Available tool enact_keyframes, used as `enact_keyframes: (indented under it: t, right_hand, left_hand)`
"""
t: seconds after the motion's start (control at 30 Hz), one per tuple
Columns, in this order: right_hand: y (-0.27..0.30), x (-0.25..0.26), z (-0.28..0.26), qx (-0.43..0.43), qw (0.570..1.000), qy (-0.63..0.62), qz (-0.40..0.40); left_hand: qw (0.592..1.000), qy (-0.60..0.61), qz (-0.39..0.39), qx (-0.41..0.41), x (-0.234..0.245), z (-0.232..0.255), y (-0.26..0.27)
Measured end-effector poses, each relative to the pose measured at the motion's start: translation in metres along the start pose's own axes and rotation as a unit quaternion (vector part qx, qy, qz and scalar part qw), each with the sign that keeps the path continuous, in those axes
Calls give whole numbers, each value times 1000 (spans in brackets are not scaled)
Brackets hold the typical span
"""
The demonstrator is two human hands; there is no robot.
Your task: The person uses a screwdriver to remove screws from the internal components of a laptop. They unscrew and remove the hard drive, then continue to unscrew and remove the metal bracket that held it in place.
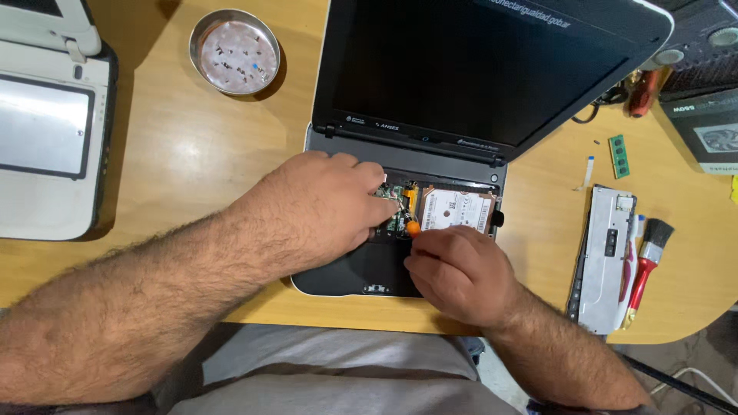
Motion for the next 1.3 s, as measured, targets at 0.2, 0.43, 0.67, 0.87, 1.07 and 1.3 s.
enact_keyframes:
  t: [0.2,0.43,0.67,0.87,1.07,1.3]
  right_hand:
    - [1,-10,4,-2,1000,-8,-25]
    - [0,-11,5,-19,1000,11,-4]
    - [3,-18,4,-15,999,22,-29]
    - [11,-29,10,-37,998,36,-47]
    - [11,-29,10,-40,997,20,-64]
    - [19,-34,18,-69,995,9,-70]
  left_hand:
    - [1000,-6,-29,-3,2,4,-1]
    - [1000,-19,-8,3,4,6,-1]
    - [1000,-20,-11,3,0,6,-1]
    - [1000,-28,-4,2,-2,7,0]
    - [999,-31,-9,2,-2,7,0]
    - [999,-20,-47,7,-6,7,-2]
Point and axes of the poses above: each hand's wrist, its own y-axis away from the middle knuckle, its own x-axis out of the back of the hand, z = x × y, the point moved 10 cm from there along -y, towards the middle knuckle, and after that the axes turned 12 degrees about -x, right-handed, at the moved point
